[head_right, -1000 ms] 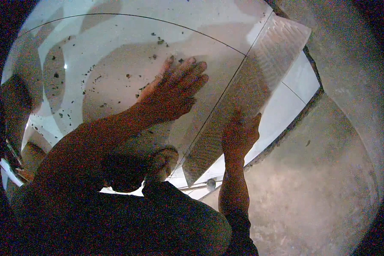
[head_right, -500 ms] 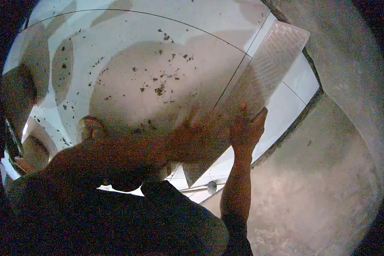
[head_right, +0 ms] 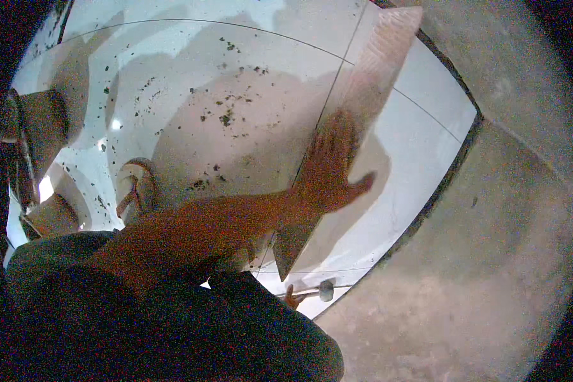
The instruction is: The person installs floor tiles by applying adhesive with a trowel, positioning the tiles on the floor, and tapping them into place using a rubber mallet. The person then wipes the tiles with a cloth.
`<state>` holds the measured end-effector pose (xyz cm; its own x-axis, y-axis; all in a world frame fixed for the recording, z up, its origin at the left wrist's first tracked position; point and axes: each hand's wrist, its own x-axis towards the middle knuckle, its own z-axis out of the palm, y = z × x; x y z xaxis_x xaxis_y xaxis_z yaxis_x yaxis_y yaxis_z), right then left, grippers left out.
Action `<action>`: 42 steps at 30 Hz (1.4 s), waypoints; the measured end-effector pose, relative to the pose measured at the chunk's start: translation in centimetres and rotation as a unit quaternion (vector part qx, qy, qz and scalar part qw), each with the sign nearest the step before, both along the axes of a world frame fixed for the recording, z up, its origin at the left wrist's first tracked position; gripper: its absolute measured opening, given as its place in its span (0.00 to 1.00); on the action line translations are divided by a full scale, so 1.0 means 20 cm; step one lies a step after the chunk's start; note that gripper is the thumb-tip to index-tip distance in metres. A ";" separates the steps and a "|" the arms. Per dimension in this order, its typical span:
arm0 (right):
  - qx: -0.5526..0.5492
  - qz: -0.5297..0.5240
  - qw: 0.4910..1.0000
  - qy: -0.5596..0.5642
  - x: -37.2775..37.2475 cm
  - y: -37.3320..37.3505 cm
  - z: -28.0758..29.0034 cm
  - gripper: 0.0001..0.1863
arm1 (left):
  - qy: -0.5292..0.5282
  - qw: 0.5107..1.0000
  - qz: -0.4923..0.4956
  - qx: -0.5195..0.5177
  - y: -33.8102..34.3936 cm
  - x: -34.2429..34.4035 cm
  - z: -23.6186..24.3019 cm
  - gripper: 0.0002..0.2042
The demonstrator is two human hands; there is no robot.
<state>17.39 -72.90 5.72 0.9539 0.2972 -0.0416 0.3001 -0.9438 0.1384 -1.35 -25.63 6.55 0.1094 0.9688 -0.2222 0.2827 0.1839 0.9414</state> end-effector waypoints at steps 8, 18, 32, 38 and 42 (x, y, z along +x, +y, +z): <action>-0.088 0.015 0.996 0.028 0.10 -0.08 -0.06 0.21 | 0.047 0.997 0.024 -0.061 -0.01 0.10 -0.04 0.43; 0.266 0.324 0.839 0.346 -0.09 2.09 0.53 0.15 | 0.027 0.999 0.031 -0.014 -0.01 0.11 -0.10 0.43; 0.205 0.553 0.797 0.133 -0.48 2.97 0.40 0.15 | 0.044 0.998 0.010 -0.050 -0.01 0.06 -0.05 0.44; 0.197 0.498 0.827 0.172 -0.38 2.96 0.42 0.16 | 0.056 0.998 -0.001 -0.040 0.00 0.06 -0.03 0.44; 0.133 0.589 0.783 0.149 -0.40 2.94 0.42 0.18 | 0.104 0.994 -0.024 -0.017 0.00 0.06 -0.04 0.44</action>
